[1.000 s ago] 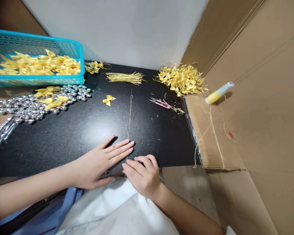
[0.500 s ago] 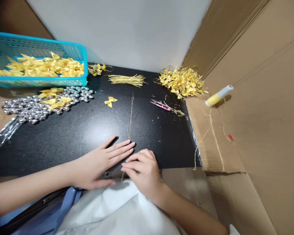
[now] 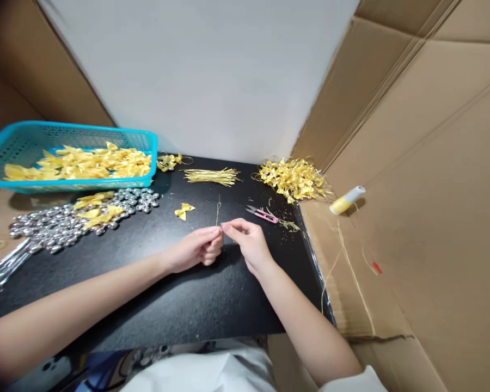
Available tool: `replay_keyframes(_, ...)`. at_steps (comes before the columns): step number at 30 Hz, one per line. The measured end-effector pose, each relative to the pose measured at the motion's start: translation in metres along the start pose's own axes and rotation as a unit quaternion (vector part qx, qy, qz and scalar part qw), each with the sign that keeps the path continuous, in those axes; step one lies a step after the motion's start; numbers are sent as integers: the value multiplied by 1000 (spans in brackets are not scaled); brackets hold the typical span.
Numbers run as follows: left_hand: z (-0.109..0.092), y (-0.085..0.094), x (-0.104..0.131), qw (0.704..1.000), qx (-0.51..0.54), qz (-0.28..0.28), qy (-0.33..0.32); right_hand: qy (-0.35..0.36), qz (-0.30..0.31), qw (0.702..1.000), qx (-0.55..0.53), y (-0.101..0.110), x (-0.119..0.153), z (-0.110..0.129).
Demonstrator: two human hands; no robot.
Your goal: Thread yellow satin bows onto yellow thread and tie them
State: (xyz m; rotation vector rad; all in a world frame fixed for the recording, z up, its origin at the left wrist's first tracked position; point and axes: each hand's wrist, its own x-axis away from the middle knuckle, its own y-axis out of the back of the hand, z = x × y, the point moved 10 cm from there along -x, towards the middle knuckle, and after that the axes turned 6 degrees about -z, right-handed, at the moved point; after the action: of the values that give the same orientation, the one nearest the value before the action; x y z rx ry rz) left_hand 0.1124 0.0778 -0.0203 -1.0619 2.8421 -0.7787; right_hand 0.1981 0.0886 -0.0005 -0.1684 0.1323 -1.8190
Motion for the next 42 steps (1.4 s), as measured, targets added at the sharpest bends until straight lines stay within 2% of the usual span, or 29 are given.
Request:
replay_keyframes(2, 7, 5, -2, 999, 23, -24, 12, -13, -24, 1000, -3, 9, -4, -8)
replay_keyframes(5, 13, 12, -2, 997, 50, -57, 25, -3, -71, 997, 8, 30, -9, -7)
replay_keyframes(8, 16, 16, -2, 994, 66, -78, 38, 37, -136, 990, 23, 59, -14, 6)
replay_keyframes(12, 20, 18, -1, 991, 77, -91, 54, 125, -226, 960, 112, 97, -17, 30)
replay_keyframes(15, 20, 18, 1, 990, 87, -95, 64, 171, -212, 928, 255, 96, -18, 41)
replay_keyframes(19, 20, 17, 2, 987, 108, -93, 70, 217, -180, 838, 468, 78, -15, 45)
replay_keyframes(22, 21, 18, 2, 986, 121, -92, 75, 185, -176, 781, 570, 76, -18, 34)
replay_keyframes(24, 23, 18, 2, 985, 125, -90, 82, 156, -167, 762, 606, 78, -22, 25)
replay_keyframes(33, 23, 17, 3, 981, 137, -99, 93, 119, -179, 747, 629, 77, -31, 16)
replay_keyframes(38, 23, 17, 4, 980, 142, -101, 97, 131, -197, 731, 640, 76, -32, 18)
replay_keyframes(40, 22, 17, 4, 980, 146, -100, 96, 158, -224, 741, 613, 79, -28, 26)
replay_keyframes(41, 22, 17, 4, 979, 147, -100, 95, 178, -241, 760, 577, 81, -24, 32)
replay_keyframes(42, 22, 17, 4, 979, 149, -99, 94, 195, -254, 791, 522, 83, -19, 37)
